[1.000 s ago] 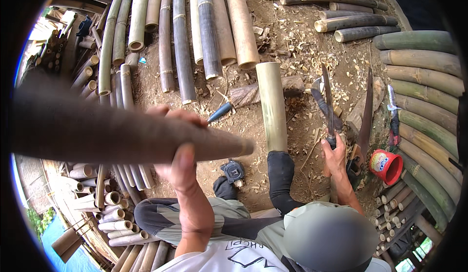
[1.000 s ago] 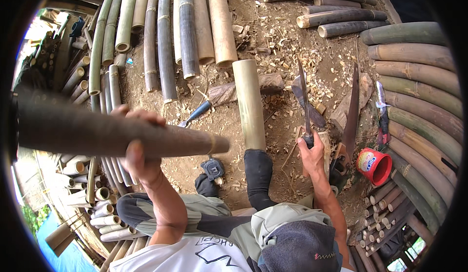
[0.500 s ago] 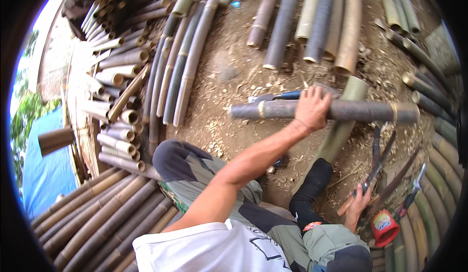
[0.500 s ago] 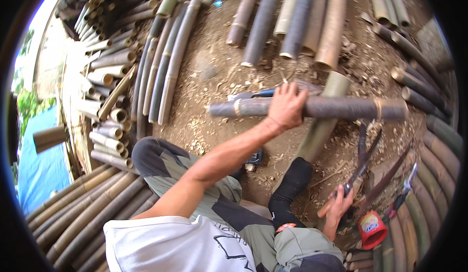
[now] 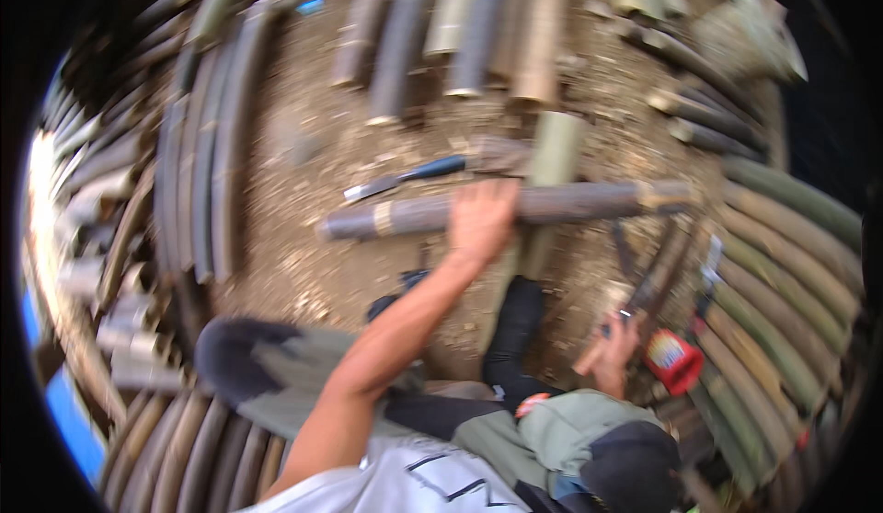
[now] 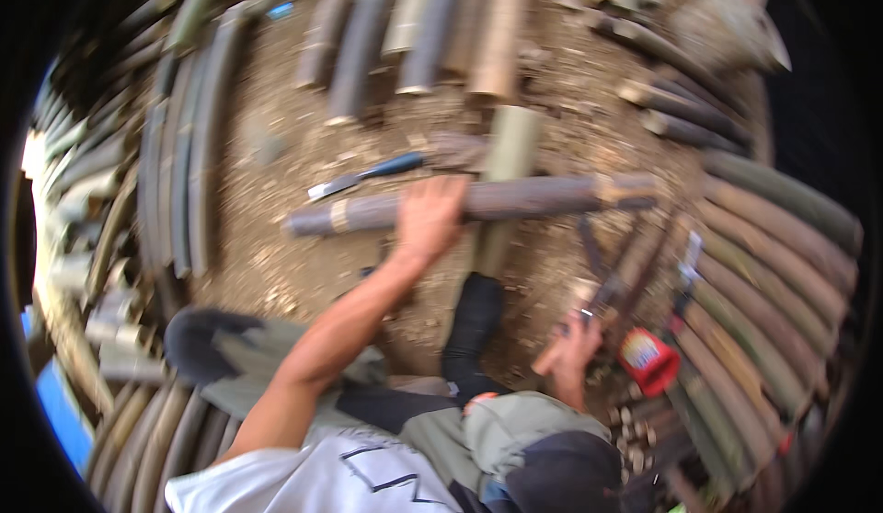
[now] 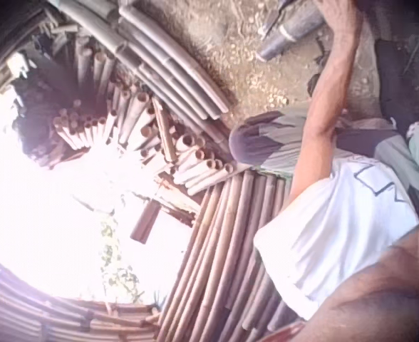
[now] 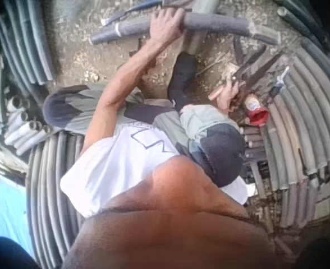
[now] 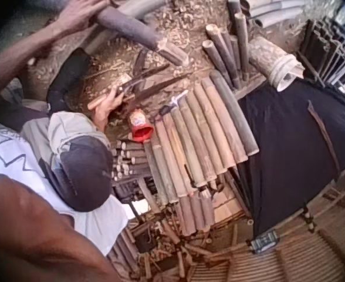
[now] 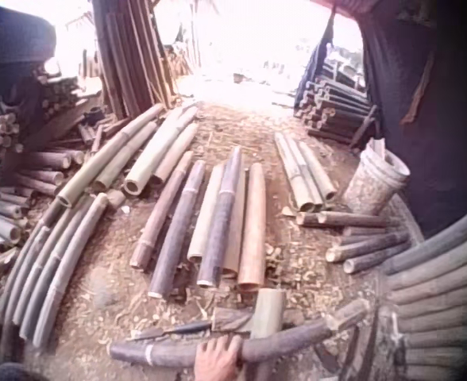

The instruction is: The person selects bamboo poles from a pile, cuts them to size using a machete, and then uses a wooden mallet to drive a smaller bamboo piece into the hollow end of a larger pole. The person also uses a chisel to smooth the interior of the bamboo.

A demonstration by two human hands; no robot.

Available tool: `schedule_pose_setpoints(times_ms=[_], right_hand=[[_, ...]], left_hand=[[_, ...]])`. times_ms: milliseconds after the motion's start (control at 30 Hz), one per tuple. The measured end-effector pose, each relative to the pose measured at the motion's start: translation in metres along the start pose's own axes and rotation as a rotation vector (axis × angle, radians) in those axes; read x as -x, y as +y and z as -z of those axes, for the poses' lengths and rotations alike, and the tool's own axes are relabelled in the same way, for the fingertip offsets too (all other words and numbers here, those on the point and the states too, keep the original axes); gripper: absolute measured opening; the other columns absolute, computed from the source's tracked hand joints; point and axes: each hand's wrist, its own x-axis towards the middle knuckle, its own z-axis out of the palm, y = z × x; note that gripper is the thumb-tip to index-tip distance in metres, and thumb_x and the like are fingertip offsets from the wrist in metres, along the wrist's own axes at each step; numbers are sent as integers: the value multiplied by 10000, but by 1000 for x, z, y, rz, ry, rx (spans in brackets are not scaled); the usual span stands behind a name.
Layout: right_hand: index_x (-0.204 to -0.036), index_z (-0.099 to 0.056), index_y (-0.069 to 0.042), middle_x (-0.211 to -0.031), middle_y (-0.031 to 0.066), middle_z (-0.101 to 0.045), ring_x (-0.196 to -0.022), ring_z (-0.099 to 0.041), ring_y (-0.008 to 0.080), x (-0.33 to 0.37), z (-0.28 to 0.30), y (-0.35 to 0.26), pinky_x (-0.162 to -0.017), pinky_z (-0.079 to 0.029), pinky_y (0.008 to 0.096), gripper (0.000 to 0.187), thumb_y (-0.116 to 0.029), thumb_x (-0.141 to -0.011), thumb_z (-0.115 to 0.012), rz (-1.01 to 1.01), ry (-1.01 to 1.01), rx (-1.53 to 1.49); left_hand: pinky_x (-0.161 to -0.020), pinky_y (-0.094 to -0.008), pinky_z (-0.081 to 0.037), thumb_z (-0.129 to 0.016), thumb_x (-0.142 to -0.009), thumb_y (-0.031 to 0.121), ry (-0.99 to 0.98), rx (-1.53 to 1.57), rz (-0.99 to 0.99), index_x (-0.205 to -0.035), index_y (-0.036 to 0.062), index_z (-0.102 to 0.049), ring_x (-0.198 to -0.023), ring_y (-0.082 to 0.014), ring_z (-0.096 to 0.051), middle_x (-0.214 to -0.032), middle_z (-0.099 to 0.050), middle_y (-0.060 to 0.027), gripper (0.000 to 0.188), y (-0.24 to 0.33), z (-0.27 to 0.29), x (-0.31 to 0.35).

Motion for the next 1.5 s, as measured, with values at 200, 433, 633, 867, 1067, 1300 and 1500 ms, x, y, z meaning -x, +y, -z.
schedule_pose_setpoints(times_ms=[200,433,633,867,1067,1300,1500], right_hand=[[-1273,-523,-9,-793,44,-576,-586,-568,131,-2,20,15,-505,-495,274,351,-164,-965,-588,-3,-52,-87],[-1239,-522,1,-784,54,-573,-573,-553,133,2,21,17,-494,-491,287,315,-183,-988,-571,-1,-27,-152],[-1236,-500,-10,-790,74,-578,-567,-579,151,2,26,-28,-481,-511,285,329,-257,-1020,-471,320,-120,-139],[-1192,-492,-11,-840,84,-590,-563,-593,138,-11,-12,-73,-435,-523,268,289,-238,-1012,-502,85,-521,-50],[-1137,-520,-35,-721,39,-579,-523,-588,97,-38,-56,-65,-408,-519,252,269,-278,-1021,-506,83,-395,-128],[-1117,-527,-19,-702,33,-559,-484,-547,112,-21,-64,-65,-387,-488,267,235,-231,-1021,-498,95,-392,76],[-1125,-515,-16,-712,41,-544,-492,-545,109,-20,-55,-65,-387,-485,254,254,-245,-1014,-516,50,-580,186]], left_hand=[[-887,-445,-425,-824,-621,209,-90,-55,-38,-1230,154,-532,-1006,-276,-578,-1055,-589,-75,678,2,11,-4],[-904,-452,-422,-823,-615,206,-58,-97,-85,-1220,144,-528,-1038,-285,-565,-1103,-574,-89,677,4,13,0],[-890,-451,-428,-718,-654,131,-196,-116,-89,-1148,99,-562,-1016,-320,-551,-1044,-555,-121,519,-18,26,11],[-836,-453,-520,-737,-646,214,-405,40,-57,-1168,129,-567,-979,-358,-632,-1060,-610,-151,556,-62,54,29],[-783,-451,-539,-735,-655,240,-496,-65,24,-1125,97,-572,-901,-361,-668,-967,-671,-153,517,-75,54,40],[-781,-443,-542,-740,-635,233,-494,-85,22,-1092,70,-572,-909,-360,-666,-957,-667,-162,514,-74,54,37],[-786,-451,-540,-739,-634,243,-503,-81,36,-1092,81,-577,-910,-365,-666,-965,-674,-165,512,-76,54,40]])
